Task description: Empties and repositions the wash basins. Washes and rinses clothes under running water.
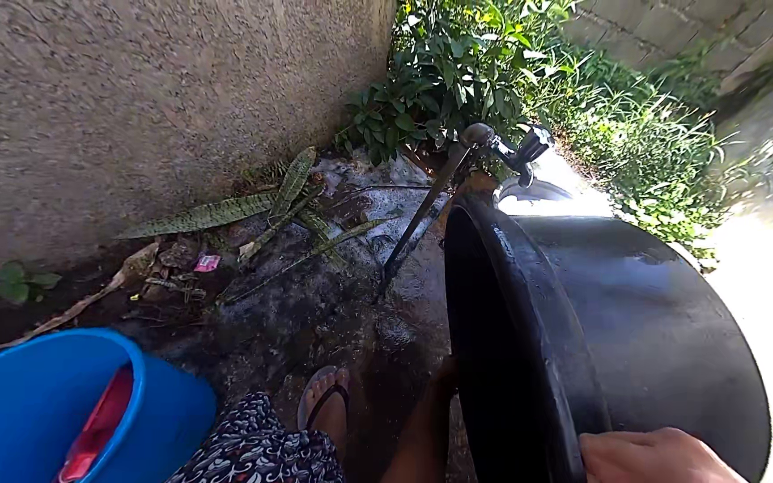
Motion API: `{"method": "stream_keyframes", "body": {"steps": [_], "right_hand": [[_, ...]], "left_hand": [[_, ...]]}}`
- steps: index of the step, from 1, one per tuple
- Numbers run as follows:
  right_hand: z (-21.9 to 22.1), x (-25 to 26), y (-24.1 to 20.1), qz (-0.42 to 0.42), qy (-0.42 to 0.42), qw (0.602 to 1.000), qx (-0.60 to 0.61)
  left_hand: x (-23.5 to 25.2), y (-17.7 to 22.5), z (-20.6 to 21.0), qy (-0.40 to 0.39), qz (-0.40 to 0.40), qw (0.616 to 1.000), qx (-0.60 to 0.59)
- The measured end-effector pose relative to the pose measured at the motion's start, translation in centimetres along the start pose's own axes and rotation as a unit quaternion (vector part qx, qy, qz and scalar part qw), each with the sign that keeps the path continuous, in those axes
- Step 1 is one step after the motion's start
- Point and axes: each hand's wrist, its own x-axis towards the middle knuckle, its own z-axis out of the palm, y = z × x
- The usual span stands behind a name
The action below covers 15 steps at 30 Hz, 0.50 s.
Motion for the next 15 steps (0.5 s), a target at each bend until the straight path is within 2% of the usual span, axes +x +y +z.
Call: {"method": "stream_keyframes", "body": {"steps": [1, 2, 3, 5, 7, 9, 11, 13, 15], "right_hand": [[-0.6, -0.4, 0.4, 0.013, 0.019, 1.000, 0.007], [-1.3, -1.0, 1.2, 0.025, 0.045, 0.998, 0.021], [-2.1, -1.6, 2.3, 0.040, 0.073, 0.996, 0.042], [-3.5, -3.1, 5.3, 0.084, 0.121, 0.985, 0.087], [-4.4, -4.4, 9.1, 0.167, 0.149, 0.968, 0.116], [-4.8, -4.9, 13.8, 0.280, 0.114, 0.946, 0.117], [-3.6, -4.4, 19.8, 0.371, 0.052, 0.920, 0.115], [-1.2, -3.2, 25.7, 0.429, 0.010, 0.891, 0.146], [1.1, -1.9, 29.7, 0.469, -0.035, 0.862, 0.189]], "left_hand": [[-1.5, 1.2, -0.1, 0.018, -0.013, 1.000, 0.007], [-0.5, 1.3, -1.7, -0.023, 0.008, 0.999, 0.038], [0.9, 1.2, -3.0, -0.024, 0.024, 0.999, 0.037], [3.1, 1.0, -4.9, 0.087, 0.020, 0.996, -0.008], [6.1, 0.5, -8.4, 0.191, 0.033, 0.981, 0.007], [6.8, 0.9, -12.5, 0.267, 0.053, 0.960, 0.066], [6.1, 1.8, -15.8, 0.340, 0.111, 0.930, 0.080], [4.7, 4.1, -17.8, 0.382, 0.163, 0.907, 0.070], [2.9, 6.6, -18.8, 0.390, 0.177, 0.900, 0.084]]}}
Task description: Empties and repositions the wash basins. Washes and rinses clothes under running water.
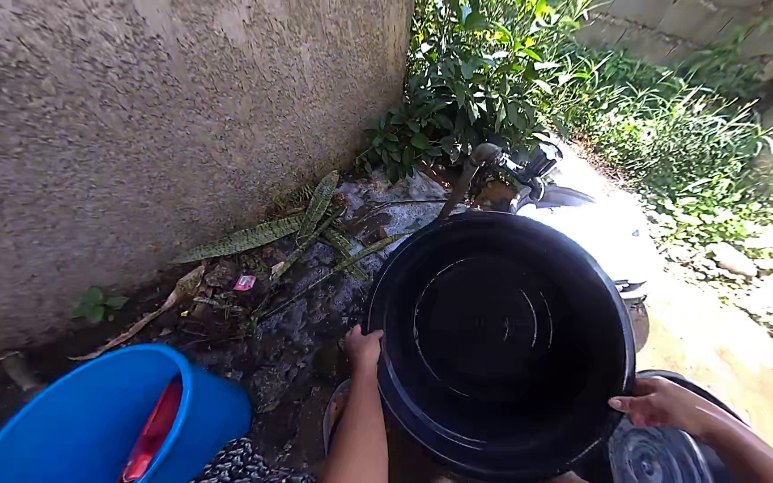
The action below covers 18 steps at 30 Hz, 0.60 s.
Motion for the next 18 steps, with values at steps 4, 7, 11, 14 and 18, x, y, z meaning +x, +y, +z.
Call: {"method": "stream_keyframes", "body": {"steps": [4, 7, 11, 14, 18], "right_hand": [[2.0, 4.4, 2.4, 0.060, -0.057, 0.995, 0.049], [4.2, 6.4, 3.0, 0.121, -0.063, 0.987, 0.080], [4.7, 9.6, 1.2, 0.114, -0.031, 0.988, -0.098], [0.1, 7.1, -8.9, -0.084, 0.148, 0.973, -0.157], [-4.3, 2.7, -23.5, -0.357, 0.373, 0.852, -0.093]], "left_hand": [[-0.8, 3.7, -2.4, -0.019, 0.019, 0.997, 0.076], [-1.3, 5.7, -2.6, -0.016, 0.048, 0.984, 0.173], [-0.5, 6.5, -0.8, -0.027, 0.048, 0.978, 0.202], [0.0, 6.9, -0.3, -0.027, 0.034, 0.980, 0.193], [0.3, 7.0, 0.1, -0.031, 0.044, 0.977, 0.208]]}}
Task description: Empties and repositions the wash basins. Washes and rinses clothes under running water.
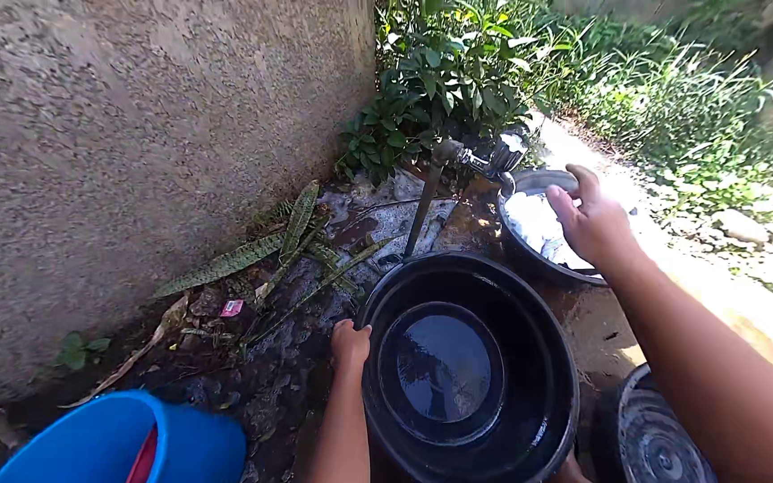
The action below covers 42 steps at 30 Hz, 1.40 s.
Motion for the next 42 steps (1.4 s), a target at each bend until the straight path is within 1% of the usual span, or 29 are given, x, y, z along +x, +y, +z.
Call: {"method": "stream_keyframes", "body": {"steps": [2, 3, 5, 6, 7, 10, 11, 13, 14, 15, 16, 17, 18, 19, 20, 21, 22, 23, 24, 25, 27, 29, 30, 32, 34, 36, 37, 39, 42], "right_hand": [[-1.3, 3.6, -5.7, -0.047, -0.003, 0.993, -0.109], [-1.5, 5.0, -8.0, -0.047, -0.022, 0.984, -0.171], [-1.9, 6.9, -11.0, -0.017, -0.069, 0.969, -0.235], [-2.1, 7.4, -11.6, -0.023, -0.095, 0.963, -0.252], [-2.5, 7.8, -11.4, -0.056, -0.121, 0.957, -0.259], [-3.4, 9.5, -8.8, -0.223, -0.187, 0.929, -0.230], [-3.6, 9.9, -8.0, -0.258, -0.196, 0.924, -0.206], [-3.4, 10.2, -6.2, -0.293, -0.166, 0.934, -0.118], [-3.1, 9.9, -5.2, -0.270, -0.137, 0.952, -0.044], [-2.5, 9.1, -4.3, -0.211, -0.111, 0.970, 0.057], [-1.1, 8.1, -3.2, -0.123, -0.076, 0.974, 0.172], [0.9, 7.0, -2.2, -0.013, -0.051, 0.957, 0.285], [3.4, 5.5, -1.0, 0.103, -0.056, 0.919, 0.376], [6.3, 3.9, 0.5, 0.205, -0.087, 0.868, 0.444], [9.4, 2.1, 2.0, 0.291, -0.120, 0.807, 0.500], [12.0, 0.7, 2.9, 0.363, -0.124, 0.743, 0.548], [13.9, 0.0, 3.4, 0.413, -0.111, 0.689, 0.585], [15.1, -0.4, 3.6, 0.439, -0.092, 0.653, 0.611], [15.7, -0.7, 3.7, 0.445, -0.078, 0.637, 0.624], [15.7, -0.7, 3.7, 0.442, -0.073, 0.636, 0.628], [15.0, -0.4, 3.9, 0.413, -0.089, 0.672, 0.608], [13.5, -0.1, 4.6, 0.375, -0.123, 0.718, 0.573], [12.7, -0.1, 5.0, 0.366, -0.131, 0.735, 0.556], [11.4, -0.1, 6.1, 0.353, -0.140, 0.761, 0.526], [10.2, -0.2, 7.4, 0.308, -0.181, 0.811, 0.464], [9.4, -0.2, 8.9, 0.216, -0.266, 0.883, 0.322], [9.2, -0.1, 9.6, 0.173, -0.308, 0.905, 0.237], [9.6, 0.2, 11.1, 0.123, -0.360, 0.914, 0.137], [11.1, 0.4, 12.7, 0.096, -0.418, 0.892, 0.144]], "left_hand": [[-1.1, 0.3, 0.2, 0.011, 0.020, 0.999, 0.024], [-1.8, 0.5, 0.4, 0.023, 0.038, 0.999, 0.031], [-3.1, 1.0, 1.0, 0.046, 0.076, 0.995, 0.036], [-3.5, 1.4, 1.3, 0.045, 0.092, 0.994, 0.036], [-3.6, 1.9, 1.6, 0.036, 0.105, 0.993, 0.037], [-2.0, 4.1, 2.8, -0.005, 0.133, 0.990, 0.046], [-1.0, 4.8, 3.2, -0.017, 0.140, 0.989, 0.052], [1.1, 6.3, 3.8, -0.033, 0.155, 0.985, 0.071], [2.1, 7.2, 4.0, -0.039, 0.163, 0.982, 0.083], [3.0, 8.2, 4.2, -0.044, 0.170, 0.980, 0.095], [3.8, 9.1, 4.3, -0.042, 0.177, 0.977, 0.111], [4.3, 10.0, 4.5, -0.033, 0.183, 0.974, 0.129], [4.4, 10.8, 4.7, -0.020, 0.191, 0.970, 0.147], [4.1, 11.6, 5.1, -0.005, 0.205, 0.967, 0.151], [3.5, 12.1, 5.8, 0.012, 0.229, 0.965, 0.130], [2.6, 12.9, 6.8, 0.017, 0.256, 0.963, 0.078], [1.6, 14.1, 8.1, -0.006, 0.270, 0.963, -0.006], [0.5, 15.3, 9.5, -0.067, 0.251, 0.958, -0.119], [-0.7, 16.7, 10.9, -0.150, 0.188, 0.936, -0.258], [-1.8, 18.0, 12.1, -0.220, 0.095, 0.894, -0.378], [-3.3, 20.3, 14.6, -0.266, -0.062, 0.804, -0.529], [-4.0, 21.9, 16.7, -0.279, -0.133, 0.721, -0.621], [-4.2, 22.4, 17.7, -0.279, -0.152, 0.696, -0.644], [-4.7, 23.0, 19.3, -0.282, -0.166, 0.698, -0.637], [-5.0, 23.0, 20.4, -0.295, -0.157, 0.705, -0.625], [-4.8, 23.0, 21.5, -0.288, -0.160, 0.694, -0.640], [-4.7, 22.9, 22.1, -0.275, -0.169, 0.689, -0.649], [-4.2, 22.1, 23.2, -0.255, -0.183, 0.685, -0.658], [-3.6, 20.5, 24.2, -0.237, -0.209, 0.694, -0.647]]}}
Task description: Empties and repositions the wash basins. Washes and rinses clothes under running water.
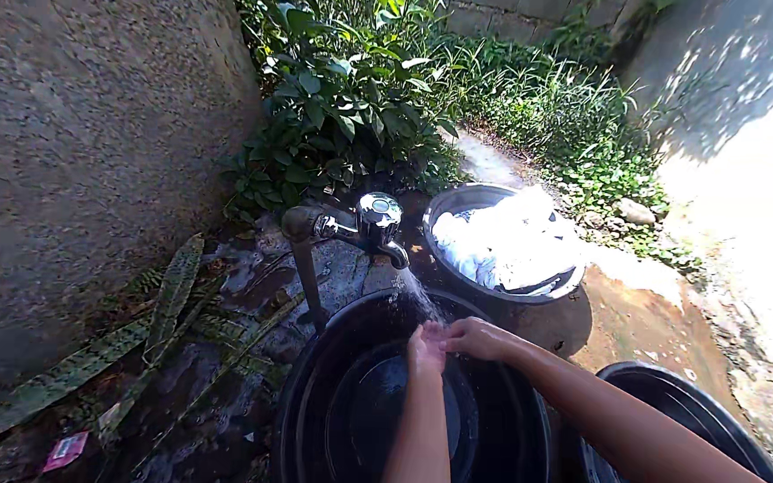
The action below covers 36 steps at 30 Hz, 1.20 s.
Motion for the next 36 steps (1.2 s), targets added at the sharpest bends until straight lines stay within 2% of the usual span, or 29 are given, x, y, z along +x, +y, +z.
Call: {"method": "stream_keyframes", "body": {"steps": [2, 5, 9, 11, 14, 17, 19, 21, 23, 26, 29, 31, 32, 33, 34, 35, 36], "right_hand": [[-0.2, 1.0, 0.6, -0.006, -0.039, 0.999, -0.018], [-3.2, 3.3, 2.2, 0.076, 0.018, 0.989, -0.124], [-9.8, 7.1, 6.5, 0.199, 0.240, 0.935, -0.170], [-12.0, 9.2, 8.9, 0.219, 0.320, 0.908, -0.160], [-13.4, 12.6, 12.6, 0.205, 0.321, 0.913, -0.144], [-13.5, 13.5, 12.8, 0.229, 0.302, 0.910, -0.171], [-14.2, 12.3, 11.8, 0.219, 0.314, 0.904, -0.188], [-15.6, 9.7, 10.5, 0.158, 0.336, 0.907, -0.200], [-17.0, 5.8, 8.1, 0.087, 0.358, 0.909, -0.193], [-18.2, -1.6, 3.2, 0.000, 0.360, 0.916, -0.176], [-17.4, -8.5, -2.0, -0.075, 0.350, 0.919, -0.168], [-15.6, -11.1, -3.9, -0.120, 0.348, 0.915, -0.162], [-14.3, -11.8, -4.5, -0.134, 0.343, 0.917, -0.154], [-12.9, -12.1, -5.0, -0.139, 0.325, 0.924, -0.143], [-11.5, -12.1, -5.6, -0.133, 0.289, 0.939, -0.132], [-10.2, -11.8, -5.9, -0.124, 0.237, 0.956, -0.123], [-8.8, -11.4, -6.2, -0.119, 0.180, 0.970, -0.113]], "left_hand": [[0.8, -0.5, -0.8, 0.024, -0.014, 1.000, 0.013], [1.9, -1.3, -1.7, 0.050, -0.056, 0.997, 0.007], [2.6, -3.3, -2.8, 0.067, -0.105, 0.992, 0.032], [3.1, -4.5, -3.7, 0.064, -0.120, 0.990, 0.037], [3.7, -5.6, -5.3, 0.071, -0.138, 0.985, 0.076], [4.1, -5.8, -6.7, 0.083, -0.150, 0.978, 0.122], [4.4, -5.6, -7.0, 0.090, -0.149, 0.976, 0.130], [4.2, -4.8, -6.4, 0.102, -0.146, 0.976, 0.128], [3.4, -3.5, -4.8, 0.092, -0.138, 0.979, 0.121], [1.1, -1.8, -1.5, 0.039, -0.110, 0.987, 0.106], [-2.0, 0.2, 1.5, -0.013, -0.082, 0.994, 0.067], [-4.1, 1.7, 2.8, -0.033, -0.053, 0.996, 0.061], [-5.2, 2.6, 3.2, -0.049, -0.038, 0.994, 0.093], [-6.4, 3.9, 3.4, -0.065, -0.015, 0.983, 0.169], [-7.6, 5.2, 3.5, -0.082, 0.014, 0.956, 0.282], [-8.9, 6.7, 3.6, -0.105, 0.044, 0.902, 0.417], [-10.2, 8.2, 3.4, -0.137, 0.073, 0.817, 0.555]]}}
